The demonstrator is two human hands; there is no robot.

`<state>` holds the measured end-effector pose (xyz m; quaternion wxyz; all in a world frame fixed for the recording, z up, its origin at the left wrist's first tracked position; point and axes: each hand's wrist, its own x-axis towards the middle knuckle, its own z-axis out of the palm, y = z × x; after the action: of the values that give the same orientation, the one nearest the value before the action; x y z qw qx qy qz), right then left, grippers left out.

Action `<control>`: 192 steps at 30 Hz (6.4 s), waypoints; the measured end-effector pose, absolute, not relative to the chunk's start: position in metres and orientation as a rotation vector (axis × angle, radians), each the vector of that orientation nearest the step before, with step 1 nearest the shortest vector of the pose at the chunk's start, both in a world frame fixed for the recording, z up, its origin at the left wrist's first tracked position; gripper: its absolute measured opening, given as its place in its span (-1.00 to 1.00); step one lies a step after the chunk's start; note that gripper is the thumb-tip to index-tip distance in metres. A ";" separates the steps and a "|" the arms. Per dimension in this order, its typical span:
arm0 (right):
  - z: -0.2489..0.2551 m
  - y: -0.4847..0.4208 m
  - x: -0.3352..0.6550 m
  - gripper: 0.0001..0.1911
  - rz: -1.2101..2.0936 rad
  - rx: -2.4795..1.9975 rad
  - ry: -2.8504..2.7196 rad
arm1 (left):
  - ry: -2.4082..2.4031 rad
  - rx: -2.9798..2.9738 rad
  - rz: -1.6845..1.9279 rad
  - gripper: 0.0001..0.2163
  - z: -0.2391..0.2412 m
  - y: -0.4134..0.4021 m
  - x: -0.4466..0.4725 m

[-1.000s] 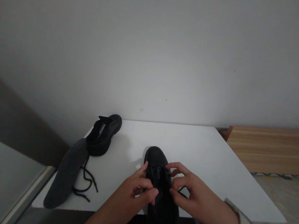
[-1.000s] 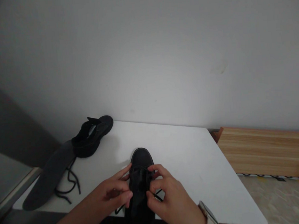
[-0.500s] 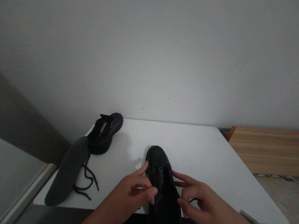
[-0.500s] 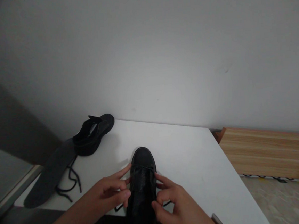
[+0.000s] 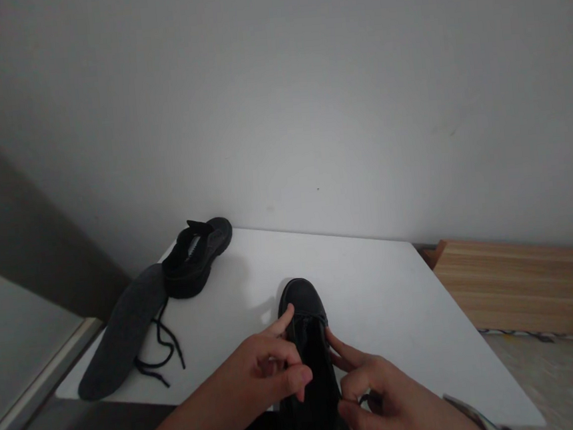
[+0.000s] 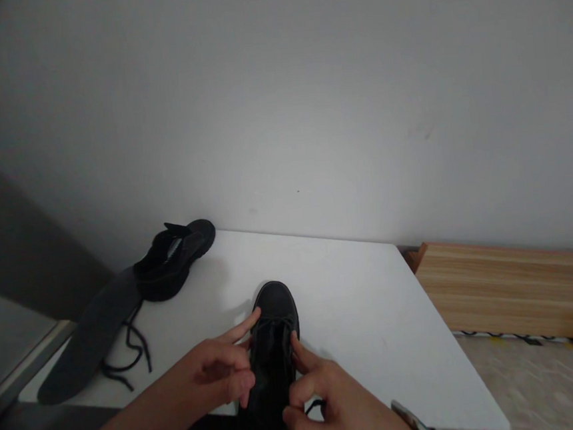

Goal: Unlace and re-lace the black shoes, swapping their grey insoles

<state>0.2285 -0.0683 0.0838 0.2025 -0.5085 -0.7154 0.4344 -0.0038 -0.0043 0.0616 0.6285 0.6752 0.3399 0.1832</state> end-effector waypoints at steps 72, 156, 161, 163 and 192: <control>0.022 -0.043 0.260 -0.85 0.670 -1.384 -1.496 | 1.243 1.816 1.200 -0.93 0.036 0.030 -0.045; 0.013 -0.069 0.205 -0.55 0.340 -1.520 -1.830 | 1.230 2.370 0.680 -0.57 0.023 -0.017 0.017; 0.015 -0.067 0.201 -0.53 0.324 -1.589 -1.888 | 1.316 2.479 0.523 -0.58 0.021 -0.017 0.022; 0.014 -0.066 0.200 -0.54 0.297 -1.618 -1.901 | 1.347 2.486 0.518 -0.60 0.018 -0.018 0.024; 0.062 -0.053 0.197 -0.84 0.339 -1.337 -1.617 | 1.043 2.050 1.330 -0.80 0.064 -0.015 0.013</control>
<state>0.1967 -0.0526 0.0618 0.4867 -0.5496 -0.6646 0.1393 0.0131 -0.0149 0.0641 0.2399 0.7492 0.3809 0.4859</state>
